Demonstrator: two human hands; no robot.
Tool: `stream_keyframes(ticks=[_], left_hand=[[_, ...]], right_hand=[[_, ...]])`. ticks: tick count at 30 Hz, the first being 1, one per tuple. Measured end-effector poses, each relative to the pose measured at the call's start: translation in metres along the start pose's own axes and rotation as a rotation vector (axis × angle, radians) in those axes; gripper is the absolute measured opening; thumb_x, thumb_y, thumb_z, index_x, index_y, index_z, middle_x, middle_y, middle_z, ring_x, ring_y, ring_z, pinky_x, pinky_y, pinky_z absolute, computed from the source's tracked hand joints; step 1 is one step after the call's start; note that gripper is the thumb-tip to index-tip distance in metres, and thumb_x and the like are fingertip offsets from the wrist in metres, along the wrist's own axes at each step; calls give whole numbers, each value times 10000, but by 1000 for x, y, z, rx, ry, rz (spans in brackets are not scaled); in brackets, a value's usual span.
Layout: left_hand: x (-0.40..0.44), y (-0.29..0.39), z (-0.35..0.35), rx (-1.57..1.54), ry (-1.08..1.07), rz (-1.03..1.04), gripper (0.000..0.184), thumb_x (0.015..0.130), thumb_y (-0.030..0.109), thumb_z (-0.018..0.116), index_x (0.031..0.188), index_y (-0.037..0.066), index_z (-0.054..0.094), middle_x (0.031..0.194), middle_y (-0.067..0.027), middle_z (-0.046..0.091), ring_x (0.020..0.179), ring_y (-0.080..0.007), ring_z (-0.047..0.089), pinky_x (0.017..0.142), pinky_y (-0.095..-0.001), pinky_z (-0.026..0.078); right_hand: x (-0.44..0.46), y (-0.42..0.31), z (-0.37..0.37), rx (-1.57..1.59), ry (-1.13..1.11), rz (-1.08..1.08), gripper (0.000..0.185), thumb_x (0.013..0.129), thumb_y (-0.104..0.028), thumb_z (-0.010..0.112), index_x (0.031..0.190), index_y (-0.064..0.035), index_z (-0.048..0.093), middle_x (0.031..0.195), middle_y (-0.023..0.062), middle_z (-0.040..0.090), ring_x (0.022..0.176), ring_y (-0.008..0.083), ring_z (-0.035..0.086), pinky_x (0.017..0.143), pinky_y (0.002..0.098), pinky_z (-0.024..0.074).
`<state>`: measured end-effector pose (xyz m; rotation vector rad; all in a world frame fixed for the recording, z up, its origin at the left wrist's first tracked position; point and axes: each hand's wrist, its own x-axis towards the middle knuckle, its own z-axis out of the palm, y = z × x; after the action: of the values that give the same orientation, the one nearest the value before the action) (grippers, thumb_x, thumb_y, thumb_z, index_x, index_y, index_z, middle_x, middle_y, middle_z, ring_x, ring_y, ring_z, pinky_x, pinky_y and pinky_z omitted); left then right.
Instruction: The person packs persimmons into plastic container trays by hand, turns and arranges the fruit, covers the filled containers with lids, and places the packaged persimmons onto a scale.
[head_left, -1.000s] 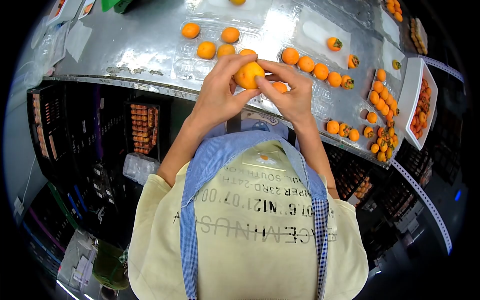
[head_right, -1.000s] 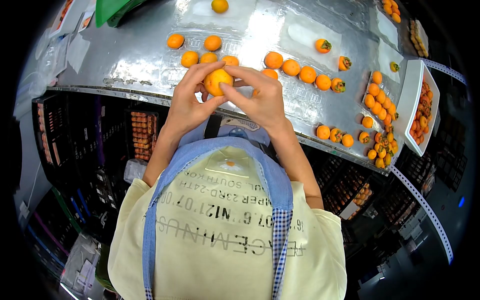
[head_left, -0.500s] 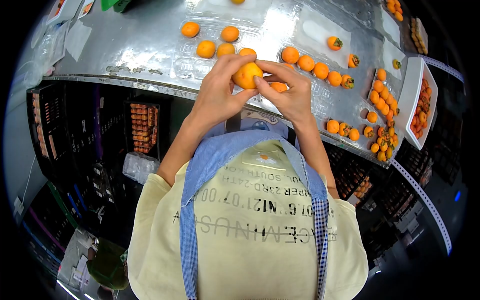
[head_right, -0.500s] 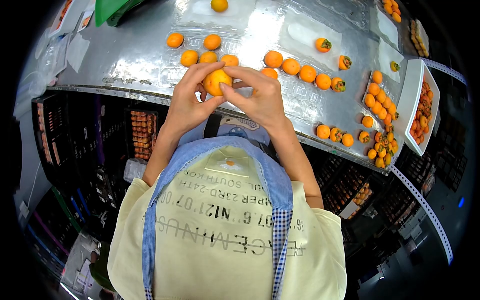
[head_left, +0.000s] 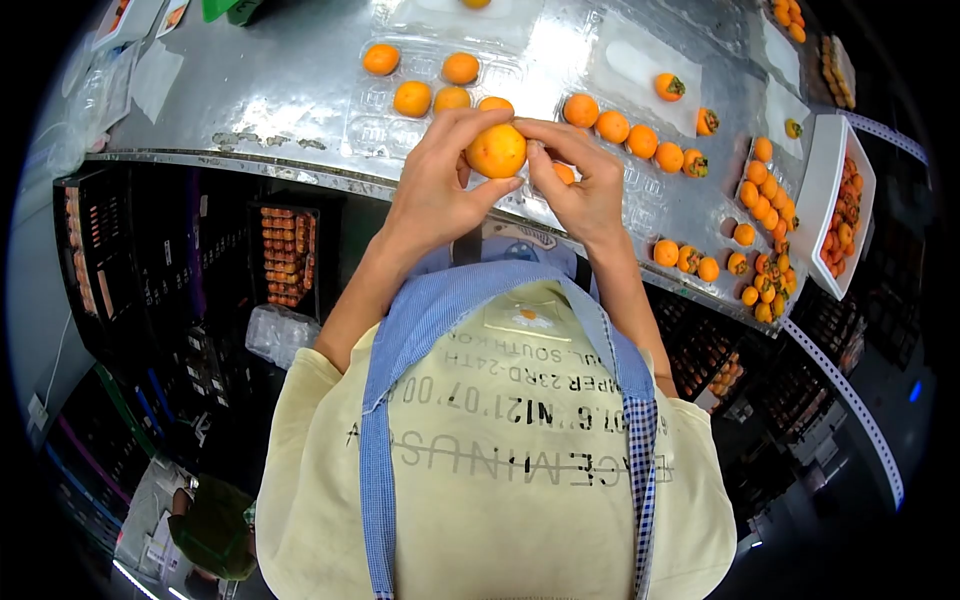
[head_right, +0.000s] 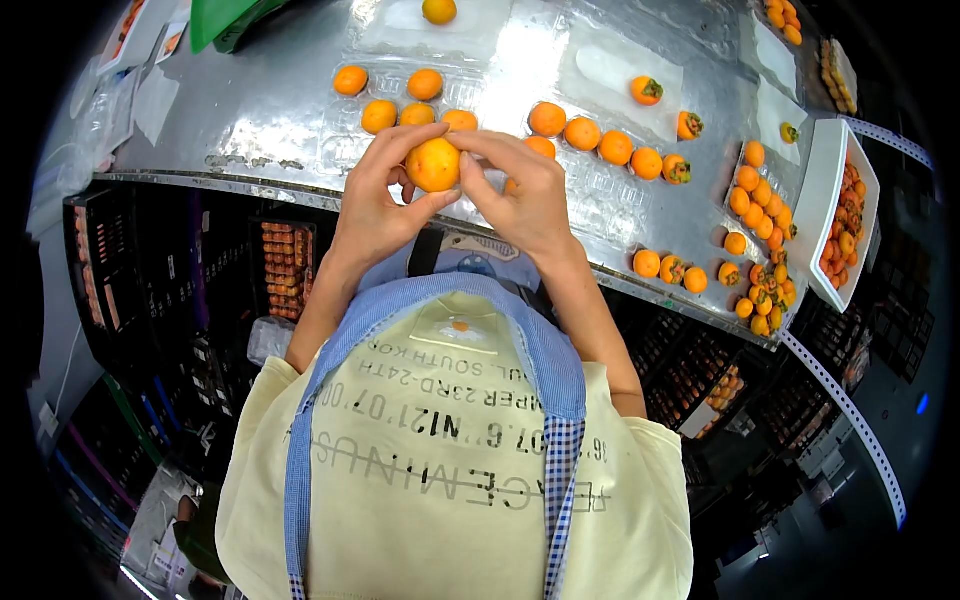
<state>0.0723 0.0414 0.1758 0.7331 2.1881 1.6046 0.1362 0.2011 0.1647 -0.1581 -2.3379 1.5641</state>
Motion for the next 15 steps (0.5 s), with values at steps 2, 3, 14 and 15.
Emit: stream_keyframes(ticks=[2,3,14,15], left_hand=[[1,1,1,-46,40,-16,543,674,66,771,1181,81,578,1052,-58,550,723,-111,517,557,-218,421],[1,0,2,-56,68,-13,539,672,62,768,1176,81,579,1052,-57,547,712,-104,512,552,-213,418],[1,-3,4,-47,159,-11,514,677,11,717,1169,73,584,1071,-61,536,732,-88,538,537,-196,425],[1,-4,3,-67,166,-16,514,678,10,718,1171,72,584,1071,-63,537,727,-89,538,536,-196,426]], right_hand=[[7,-5,-4,-195,89,-181,252,726,-40,701,978,-33,689,950,128,670,826,220,654,699,290,521],[9,-8,-5,-292,134,-272,250,713,-38,709,963,-42,693,935,120,666,815,220,645,690,294,513],[-2,-8,3,-115,34,-295,258,664,-5,745,912,-57,698,929,93,638,780,212,637,674,289,513],[-3,-7,5,-115,27,-303,257,663,-3,746,910,-56,698,932,94,636,779,209,639,676,289,515]])
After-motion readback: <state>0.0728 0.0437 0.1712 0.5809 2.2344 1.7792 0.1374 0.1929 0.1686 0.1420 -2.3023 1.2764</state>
